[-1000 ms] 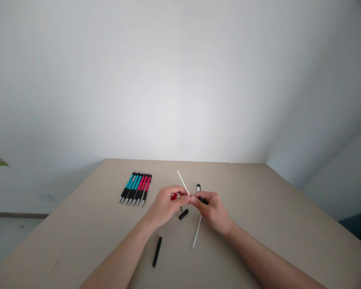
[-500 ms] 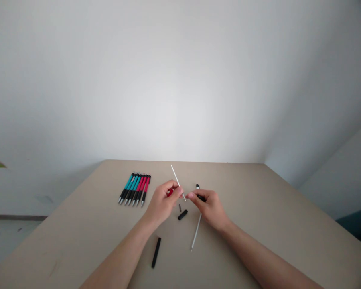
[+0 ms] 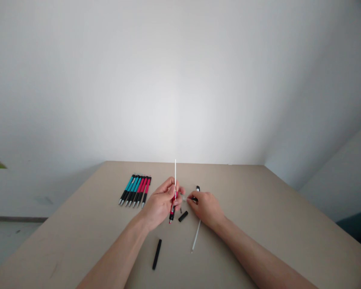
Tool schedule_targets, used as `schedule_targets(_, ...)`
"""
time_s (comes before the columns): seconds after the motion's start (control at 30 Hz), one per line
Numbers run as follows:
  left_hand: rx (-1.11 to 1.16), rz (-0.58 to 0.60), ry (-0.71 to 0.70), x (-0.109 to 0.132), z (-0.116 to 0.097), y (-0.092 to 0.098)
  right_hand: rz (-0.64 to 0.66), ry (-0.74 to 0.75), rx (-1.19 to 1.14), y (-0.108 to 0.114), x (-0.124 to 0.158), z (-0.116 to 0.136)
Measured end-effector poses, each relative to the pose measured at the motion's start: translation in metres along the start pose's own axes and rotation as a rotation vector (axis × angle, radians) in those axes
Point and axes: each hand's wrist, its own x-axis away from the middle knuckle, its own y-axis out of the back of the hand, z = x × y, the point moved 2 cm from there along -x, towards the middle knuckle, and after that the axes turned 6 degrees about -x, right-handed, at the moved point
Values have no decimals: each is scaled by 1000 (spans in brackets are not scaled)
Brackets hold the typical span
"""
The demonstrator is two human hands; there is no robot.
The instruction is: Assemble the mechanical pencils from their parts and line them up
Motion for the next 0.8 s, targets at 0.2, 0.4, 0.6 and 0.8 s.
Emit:
schedule_targets(0.2,35,-113,29,-2,4,8,-24,11,-6,4,7,-2)
schedule_targets(0.4,18,-135,-31,-4,7,15,28,44,46,-3,7,-5)
schedule_targets(0.6,-30,-140,37,-3,7,12,27,80,72,-4,5,1)
schedule_targets(0.8,-75,-132,107,-2,10,14,-62,219,-62,2,9,3)
